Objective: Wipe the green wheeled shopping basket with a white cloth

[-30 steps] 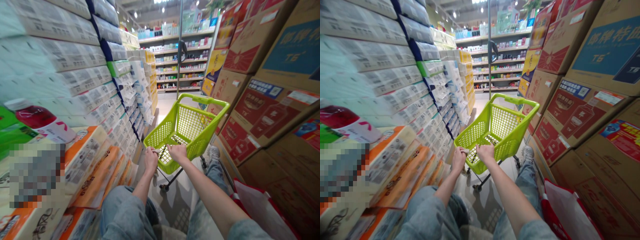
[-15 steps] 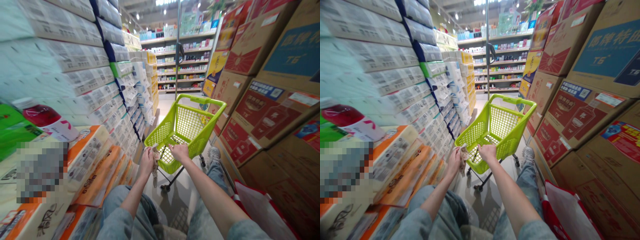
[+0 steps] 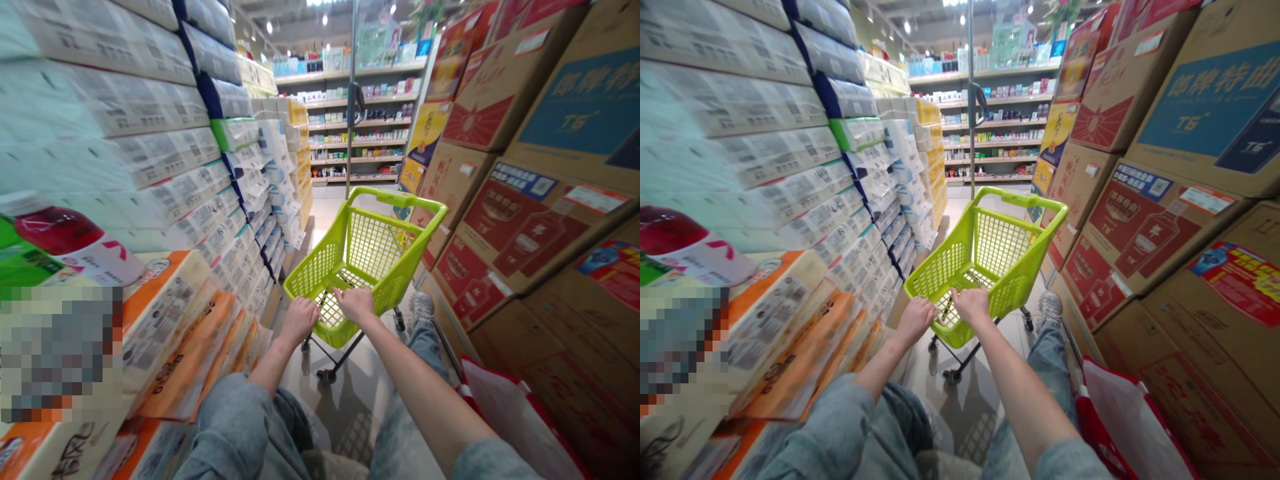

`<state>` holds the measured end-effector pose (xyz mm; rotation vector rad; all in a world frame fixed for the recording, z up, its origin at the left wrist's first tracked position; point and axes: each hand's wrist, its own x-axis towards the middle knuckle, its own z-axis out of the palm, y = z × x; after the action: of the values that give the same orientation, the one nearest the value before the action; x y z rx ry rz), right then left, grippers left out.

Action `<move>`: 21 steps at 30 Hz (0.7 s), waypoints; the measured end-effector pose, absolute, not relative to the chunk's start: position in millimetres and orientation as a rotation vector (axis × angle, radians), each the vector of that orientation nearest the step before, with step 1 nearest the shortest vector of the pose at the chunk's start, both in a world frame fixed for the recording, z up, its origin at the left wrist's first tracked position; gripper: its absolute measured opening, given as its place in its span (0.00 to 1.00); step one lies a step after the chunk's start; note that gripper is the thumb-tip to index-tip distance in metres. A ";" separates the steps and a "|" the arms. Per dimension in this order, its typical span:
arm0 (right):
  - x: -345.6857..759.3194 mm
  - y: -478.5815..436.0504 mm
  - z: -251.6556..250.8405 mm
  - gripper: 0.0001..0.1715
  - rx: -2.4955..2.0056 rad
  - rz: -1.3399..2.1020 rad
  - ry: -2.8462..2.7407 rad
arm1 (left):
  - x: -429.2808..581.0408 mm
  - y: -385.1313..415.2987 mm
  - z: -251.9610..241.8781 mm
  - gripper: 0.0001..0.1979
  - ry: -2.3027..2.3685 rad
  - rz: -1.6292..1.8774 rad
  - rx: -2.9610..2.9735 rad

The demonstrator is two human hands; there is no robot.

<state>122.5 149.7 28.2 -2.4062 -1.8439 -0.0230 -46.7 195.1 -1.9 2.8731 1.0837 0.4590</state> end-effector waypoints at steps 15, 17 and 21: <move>145.5 146.1 32.1 0.44 -2.371 0.020 -1.950 | -70.8 192.8 -10.2 0.17 0.580 0.519 2.933; 150.7 146.3 31.4 0.44 -2.362 -0.004 -1.976 | -67.7 191.7 -12.8 0.17 0.572 0.509 2.982; 160.0 147.9 28.7 0.44 -2.351 -0.051 -2.024 | -59.8 188.2 -13.3 0.16 0.654 0.457 3.081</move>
<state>160.0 147.9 28.7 -2.3510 -2.0241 -0.0513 -59.8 188.2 -13.3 3.0805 0.6538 0.4574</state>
